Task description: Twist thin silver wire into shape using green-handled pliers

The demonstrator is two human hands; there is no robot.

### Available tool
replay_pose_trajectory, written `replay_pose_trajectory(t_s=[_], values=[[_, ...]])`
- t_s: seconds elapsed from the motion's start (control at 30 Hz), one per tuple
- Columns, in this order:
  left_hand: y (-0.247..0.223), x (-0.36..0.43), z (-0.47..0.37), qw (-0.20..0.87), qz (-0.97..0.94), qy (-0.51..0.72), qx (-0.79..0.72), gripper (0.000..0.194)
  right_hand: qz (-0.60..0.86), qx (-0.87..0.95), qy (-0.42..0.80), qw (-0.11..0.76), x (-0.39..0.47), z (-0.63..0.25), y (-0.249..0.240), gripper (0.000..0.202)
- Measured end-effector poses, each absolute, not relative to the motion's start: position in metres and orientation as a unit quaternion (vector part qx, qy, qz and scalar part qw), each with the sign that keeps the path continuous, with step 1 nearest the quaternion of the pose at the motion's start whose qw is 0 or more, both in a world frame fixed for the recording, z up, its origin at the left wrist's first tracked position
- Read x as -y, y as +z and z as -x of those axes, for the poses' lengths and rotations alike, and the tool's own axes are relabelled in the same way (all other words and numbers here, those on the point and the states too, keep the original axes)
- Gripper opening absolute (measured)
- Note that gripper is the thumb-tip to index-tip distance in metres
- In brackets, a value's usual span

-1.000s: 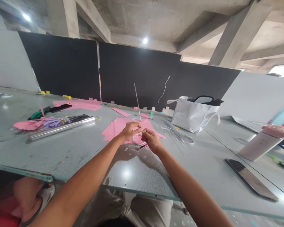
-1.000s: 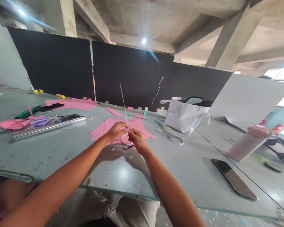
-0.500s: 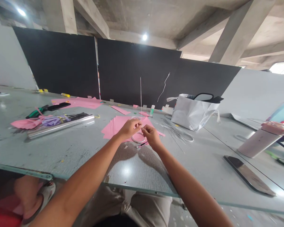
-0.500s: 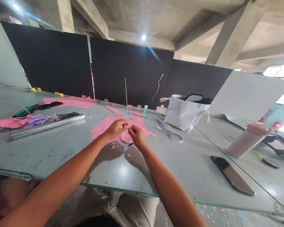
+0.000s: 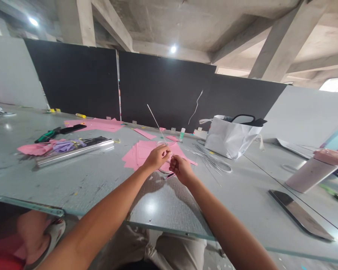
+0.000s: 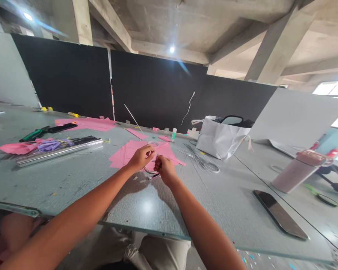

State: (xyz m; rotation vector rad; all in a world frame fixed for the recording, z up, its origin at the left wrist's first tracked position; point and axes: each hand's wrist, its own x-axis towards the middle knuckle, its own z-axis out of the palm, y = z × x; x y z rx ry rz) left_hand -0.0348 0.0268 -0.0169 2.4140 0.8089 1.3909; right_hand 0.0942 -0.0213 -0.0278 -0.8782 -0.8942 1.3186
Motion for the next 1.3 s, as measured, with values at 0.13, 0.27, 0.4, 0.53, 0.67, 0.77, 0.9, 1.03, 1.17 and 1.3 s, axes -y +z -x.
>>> replay_pose_trajectory(t_s=[0.13,0.27,0.4,0.53,0.67,0.77,0.9,1.03,1.17,1.3], values=[[-0.018,-0.028,0.036,0.105,-0.833,0.470,-0.272,0.009,0.364,0.361,0.637,0.576,0.025,-0.094,-0.024,0.016],[-0.019,-0.027,0.035,0.102,-0.820,0.488,-0.280,0.009,0.353,0.356,0.633,0.590,0.025,-0.095,-0.024,0.015],[-0.020,-0.026,0.034,0.116,-0.804,0.505,-0.291,0.009,0.363,0.372,0.604,0.604,0.025,-0.095,-0.024,0.021],[-0.017,-0.025,0.035,0.127,-0.810,0.495,-0.286,0.008,0.371,0.401,0.586,0.599,0.026,-0.095,-0.024,0.023],[-0.016,-0.026,0.036,0.151,-0.816,0.481,-0.284,0.008,0.367,0.411,0.577,0.603,0.024,-0.095,-0.025,0.021],[-0.019,-0.027,0.035,0.142,-0.823,0.477,-0.274,0.011,0.368,0.410,0.584,0.597,0.023,-0.096,-0.029,0.024],[-0.025,-0.027,0.034,0.113,-0.826,0.490,-0.254,0.011,0.364,0.407,0.580,0.604,0.021,-0.095,-0.034,0.026],[-0.025,-0.023,0.031,0.064,-0.797,0.544,-0.255,0.007,0.344,0.394,0.571,0.632,0.022,-0.095,-0.032,0.027],[-0.021,-0.019,0.030,-0.010,-0.748,0.579,-0.324,0.020,0.327,0.410,0.558,0.643,0.023,-0.096,-0.027,0.028],[-0.017,-0.014,0.030,-0.042,-0.734,0.569,-0.367,0.021,0.323,0.417,0.552,0.646,0.022,-0.097,-0.025,0.028]])
